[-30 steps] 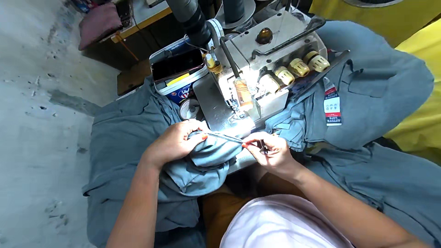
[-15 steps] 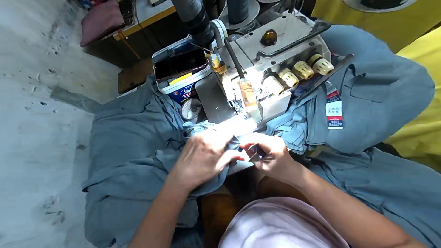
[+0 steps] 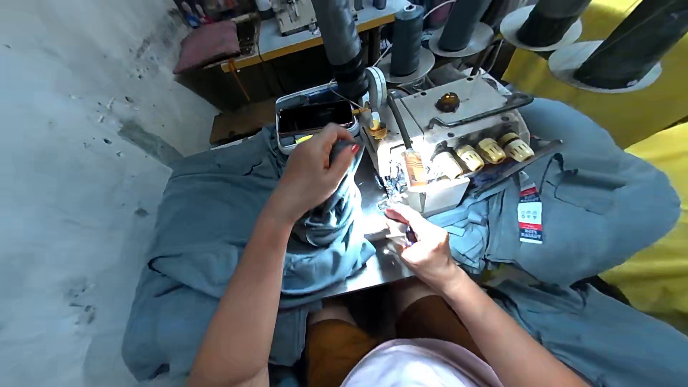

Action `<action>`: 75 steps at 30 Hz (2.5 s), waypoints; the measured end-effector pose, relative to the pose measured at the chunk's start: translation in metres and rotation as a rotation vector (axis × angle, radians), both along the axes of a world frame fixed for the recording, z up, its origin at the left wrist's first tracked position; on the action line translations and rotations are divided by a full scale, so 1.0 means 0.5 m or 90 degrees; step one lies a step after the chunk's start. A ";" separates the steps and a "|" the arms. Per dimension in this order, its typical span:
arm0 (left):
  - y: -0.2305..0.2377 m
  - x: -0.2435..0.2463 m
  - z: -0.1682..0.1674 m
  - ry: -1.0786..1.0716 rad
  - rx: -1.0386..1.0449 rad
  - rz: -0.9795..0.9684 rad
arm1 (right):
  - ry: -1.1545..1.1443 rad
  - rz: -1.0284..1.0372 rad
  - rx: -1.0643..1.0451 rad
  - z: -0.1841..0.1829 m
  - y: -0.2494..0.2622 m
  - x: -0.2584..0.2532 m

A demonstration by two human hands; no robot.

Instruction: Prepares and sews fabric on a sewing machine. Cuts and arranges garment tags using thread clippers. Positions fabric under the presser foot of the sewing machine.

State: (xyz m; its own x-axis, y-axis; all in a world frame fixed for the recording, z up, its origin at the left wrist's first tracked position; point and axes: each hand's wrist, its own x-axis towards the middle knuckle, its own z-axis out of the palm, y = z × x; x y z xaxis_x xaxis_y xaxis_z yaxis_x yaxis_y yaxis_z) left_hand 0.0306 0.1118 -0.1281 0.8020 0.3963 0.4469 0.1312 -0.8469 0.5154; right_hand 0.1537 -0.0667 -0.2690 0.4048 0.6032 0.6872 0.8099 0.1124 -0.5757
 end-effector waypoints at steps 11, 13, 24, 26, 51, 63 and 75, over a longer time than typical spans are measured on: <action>0.028 0.058 0.028 -0.046 -0.090 -0.014 | 0.031 0.043 0.062 -0.027 -0.001 0.007; 0.022 0.061 0.027 -0.040 -0.094 -0.013 | 0.033 0.045 0.072 -0.027 -0.001 0.006; -0.103 -0.086 -0.057 -0.099 -0.150 -0.184 | 0.148 0.165 0.090 0.056 -0.048 0.011; -0.115 -0.090 -0.067 -0.139 -0.172 -0.243 | 0.122 0.210 0.113 0.079 -0.058 0.013; -0.021 -0.101 0.019 0.278 -0.092 -0.077 | 0.445 0.364 -0.147 0.049 -0.127 -0.079; -0.044 0.150 -0.053 0.478 -0.027 0.243 | 0.378 -0.077 0.018 -0.002 -0.043 -0.057; -0.009 0.065 -0.152 0.204 -0.065 0.243 | 0.432 -0.008 0.056 -0.047 -0.043 -0.040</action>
State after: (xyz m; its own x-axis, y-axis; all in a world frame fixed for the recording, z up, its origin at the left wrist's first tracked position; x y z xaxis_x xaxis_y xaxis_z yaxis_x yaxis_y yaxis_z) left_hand 0.0633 0.1072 -0.2042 0.6825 0.7164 0.1450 0.5865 -0.6552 0.4762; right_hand 0.1338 -0.0882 -0.2924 0.7700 0.5488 0.3256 0.2746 0.1756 -0.9454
